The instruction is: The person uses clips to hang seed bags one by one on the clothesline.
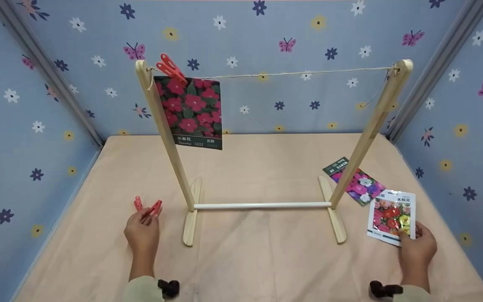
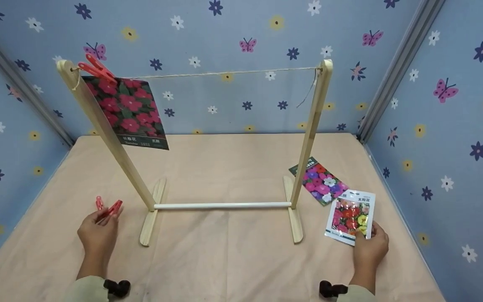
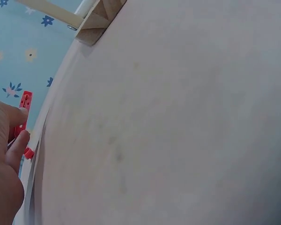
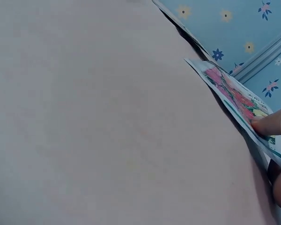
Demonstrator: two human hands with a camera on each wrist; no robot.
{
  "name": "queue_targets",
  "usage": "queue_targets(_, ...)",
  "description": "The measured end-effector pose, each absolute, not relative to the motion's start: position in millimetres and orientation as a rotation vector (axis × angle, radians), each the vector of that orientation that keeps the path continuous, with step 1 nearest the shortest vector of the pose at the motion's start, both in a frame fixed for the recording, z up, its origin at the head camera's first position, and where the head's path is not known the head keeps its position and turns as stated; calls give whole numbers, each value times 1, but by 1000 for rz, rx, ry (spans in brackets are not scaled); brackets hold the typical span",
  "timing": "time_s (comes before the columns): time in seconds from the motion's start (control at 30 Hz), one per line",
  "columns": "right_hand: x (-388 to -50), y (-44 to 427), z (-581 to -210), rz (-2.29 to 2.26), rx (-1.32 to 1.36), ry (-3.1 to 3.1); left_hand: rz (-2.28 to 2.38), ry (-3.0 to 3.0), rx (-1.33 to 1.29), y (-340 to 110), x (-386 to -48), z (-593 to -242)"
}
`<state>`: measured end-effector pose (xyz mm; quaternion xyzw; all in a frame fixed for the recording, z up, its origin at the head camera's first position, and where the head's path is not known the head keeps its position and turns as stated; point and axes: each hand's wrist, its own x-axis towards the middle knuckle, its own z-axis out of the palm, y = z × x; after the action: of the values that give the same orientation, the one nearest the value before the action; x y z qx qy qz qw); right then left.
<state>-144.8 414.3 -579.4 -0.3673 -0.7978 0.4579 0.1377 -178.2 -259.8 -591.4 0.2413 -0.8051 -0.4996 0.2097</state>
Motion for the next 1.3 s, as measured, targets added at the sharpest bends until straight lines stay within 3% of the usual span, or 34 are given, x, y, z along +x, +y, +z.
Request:
queue_targets(0.33, -141, 421, -576, 1324, -1134, -2198, -1508, -2254, 924, -266, -178, -589)
queue_targets(0.87, -133, 426, -567, 1490, -1206, -2002, -1510, -2299, 826, -269, -173, -586)
queue_targets(1.3, -117, 441, -561, 1981, -997, -1195, -1690, -2111, 771, -271, -173, -568)
